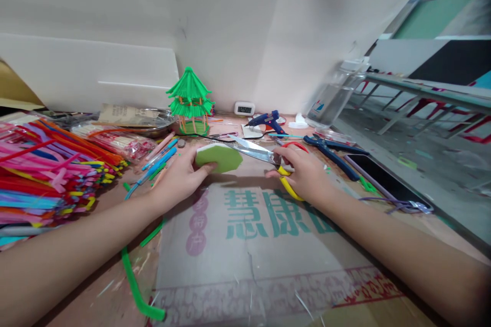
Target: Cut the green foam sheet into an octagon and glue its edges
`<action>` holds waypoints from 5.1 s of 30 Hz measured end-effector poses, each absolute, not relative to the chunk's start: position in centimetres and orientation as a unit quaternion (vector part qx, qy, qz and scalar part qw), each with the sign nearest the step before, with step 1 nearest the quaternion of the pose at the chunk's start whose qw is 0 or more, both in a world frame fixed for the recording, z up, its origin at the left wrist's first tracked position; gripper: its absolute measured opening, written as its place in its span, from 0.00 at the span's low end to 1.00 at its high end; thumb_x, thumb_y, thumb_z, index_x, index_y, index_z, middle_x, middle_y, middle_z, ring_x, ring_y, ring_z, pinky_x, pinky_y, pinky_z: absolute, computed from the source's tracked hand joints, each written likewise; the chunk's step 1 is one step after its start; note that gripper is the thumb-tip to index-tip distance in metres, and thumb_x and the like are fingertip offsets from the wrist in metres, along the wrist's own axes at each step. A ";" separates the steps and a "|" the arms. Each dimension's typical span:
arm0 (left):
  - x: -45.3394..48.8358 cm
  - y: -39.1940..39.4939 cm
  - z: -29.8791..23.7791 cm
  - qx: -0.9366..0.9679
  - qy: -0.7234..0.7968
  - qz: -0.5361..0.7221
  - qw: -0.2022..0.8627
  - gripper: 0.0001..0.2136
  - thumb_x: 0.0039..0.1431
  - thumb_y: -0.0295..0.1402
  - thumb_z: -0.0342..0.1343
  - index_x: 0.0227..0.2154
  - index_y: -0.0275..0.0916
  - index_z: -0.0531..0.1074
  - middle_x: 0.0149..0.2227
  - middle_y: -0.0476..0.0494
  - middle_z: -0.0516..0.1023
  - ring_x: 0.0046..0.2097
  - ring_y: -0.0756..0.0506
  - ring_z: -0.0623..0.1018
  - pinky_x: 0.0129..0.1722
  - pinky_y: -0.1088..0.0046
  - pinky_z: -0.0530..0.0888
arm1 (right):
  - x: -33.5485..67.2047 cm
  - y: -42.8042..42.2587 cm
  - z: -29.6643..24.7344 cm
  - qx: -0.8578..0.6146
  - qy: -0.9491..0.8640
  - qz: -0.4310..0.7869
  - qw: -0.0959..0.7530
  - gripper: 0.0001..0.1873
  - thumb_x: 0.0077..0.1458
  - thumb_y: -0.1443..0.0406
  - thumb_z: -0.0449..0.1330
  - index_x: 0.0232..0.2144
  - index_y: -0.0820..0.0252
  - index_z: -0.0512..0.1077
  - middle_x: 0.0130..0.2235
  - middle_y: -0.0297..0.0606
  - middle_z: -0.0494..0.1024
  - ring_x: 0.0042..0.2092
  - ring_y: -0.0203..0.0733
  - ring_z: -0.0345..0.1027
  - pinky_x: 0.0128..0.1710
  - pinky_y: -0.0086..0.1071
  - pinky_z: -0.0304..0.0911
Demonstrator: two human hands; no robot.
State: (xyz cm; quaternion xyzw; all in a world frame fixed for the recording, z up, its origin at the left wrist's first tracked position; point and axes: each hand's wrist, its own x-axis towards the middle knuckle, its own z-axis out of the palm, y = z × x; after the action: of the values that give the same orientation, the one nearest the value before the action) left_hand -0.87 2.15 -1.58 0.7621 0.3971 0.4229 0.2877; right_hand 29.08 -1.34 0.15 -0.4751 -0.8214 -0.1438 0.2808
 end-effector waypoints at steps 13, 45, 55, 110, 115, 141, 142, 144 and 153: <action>-0.5 1.5 -1.3 0.745 0.381 0.421 0.349 0.20 0.60 0.37 0.57 0.54 0.37 0.68 0.53 0.39 0.76 0.53 0.40 0.76 0.54 0.60 0.72 | 29.0 -1.5 0.0 -0.457 -0.832 -0.163 0.269 0.12 0.58 0.56 0.62 0.41 0.57 0.71 0.38 0.40 0.77 0.38 0.45 0.69 0.38 0.35 0.62; -0.7 1.8 -1.8 0.751 0.390 0.408 0.341 0.21 0.60 0.39 0.57 0.54 0.39 0.68 0.51 0.39 0.77 0.51 0.39 0.77 0.52 0.59 0.73 | 29.2 -1.5 0.0 -0.474 -0.821 -0.176 0.264 0.13 0.60 0.53 0.59 0.39 0.55 0.72 0.34 0.38 0.76 0.35 0.43 0.68 0.34 0.33 0.58; -0.8 2.0 -1.4 0.765 0.389 0.421 0.294 0.14 0.60 0.36 0.56 0.48 0.39 0.70 0.48 0.41 0.77 0.50 0.40 0.76 0.52 0.61 0.72 | 29.2 -1.2 0.0 -0.469 -0.823 -0.150 0.282 0.18 0.59 0.51 0.60 0.43 0.58 0.70 0.35 0.41 0.75 0.35 0.45 0.69 0.33 0.35 0.60; -0.8 1.9 -1.2 0.760 0.395 0.424 0.293 0.08 0.60 0.34 0.55 0.42 0.40 0.69 0.42 0.46 0.76 0.45 0.42 0.76 0.46 0.65 0.72 | 29.1 -1.4 0.0 -0.461 -0.825 -0.156 0.286 0.19 0.59 0.51 0.60 0.44 0.59 0.71 0.37 0.42 0.75 0.37 0.45 0.69 0.35 0.34 0.60; -0.9 1.7 -1.1 0.762 0.414 0.416 0.272 0.09 0.60 0.34 0.55 0.43 0.40 0.69 0.43 0.46 0.76 0.46 0.41 0.76 0.46 0.63 0.72 | 29.1 -1.5 -0.1 -0.460 -0.831 -0.159 0.268 0.17 0.57 0.53 0.62 0.43 0.57 0.71 0.38 0.41 0.76 0.39 0.46 0.69 0.38 0.36 0.62; -0.8 1.7 -1.4 0.763 0.384 0.407 0.324 0.23 0.61 0.39 0.56 0.57 0.38 0.64 0.48 0.39 0.76 0.53 0.39 0.75 0.53 0.58 0.73 | 29.5 -1.2 -0.3 -0.455 -0.828 -0.223 0.240 0.11 0.60 0.57 0.60 0.41 0.57 0.71 0.38 0.40 0.76 0.39 0.45 0.68 0.38 0.34 0.60; -0.8 1.6 -1.4 0.761 0.383 0.407 0.328 0.22 0.61 0.39 0.56 0.57 0.38 0.64 0.48 0.40 0.76 0.53 0.39 0.75 0.53 0.59 0.73 | 29.4 -1.2 -0.3 -0.455 -0.827 -0.229 0.237 0.12 0.60 0.57 0.60 0.41 0.57 0.71 0.38 0.40 0.76 0.39 0.45 0.68 0.37 0.34 0.59; -0.8 1.6 -1.4 0.759 0.383 0.406 0.335 0.22 0.61 0.38 0.56 0.57 0.38 0.64 0.47 0.40 0.76 0.53 0.39 0.75 0.53 0.59 0.73 | 29.4 -1.3 -0.3 -0.458 -0.823 -0.242 0.233 0.12 0.60 0.56 0.60 0.41 0.57 0.72 0.37 0.39 0.76 0.38 0.44 0.69 0.36 0.34 0.58; -0.8 1.7 -1.6 0.761 0.383 0.405 0.334 0.22 0.61 0.39 0.55 0.57 0.38 0.65 0.51 0.39 0.75 0.53 0.39 0.75 0.52 0.60 0.73 | 29.2 -1.6 -0.1 -0.468 -0.817 -0.234 0.241 0.13 0.61 0.54 0.59 0.39 0.57 0.73 0.35 0.38 0.76 0.36 0.42 0.70 0.34 0.32 0.57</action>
State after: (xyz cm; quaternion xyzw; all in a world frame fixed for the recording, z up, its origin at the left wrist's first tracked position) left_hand -0.84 1.70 -1.57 0.7605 0.3830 0.4045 0.3336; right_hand 29.22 -1.62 -0.06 -0.4684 -0.8172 -0.2338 0.2411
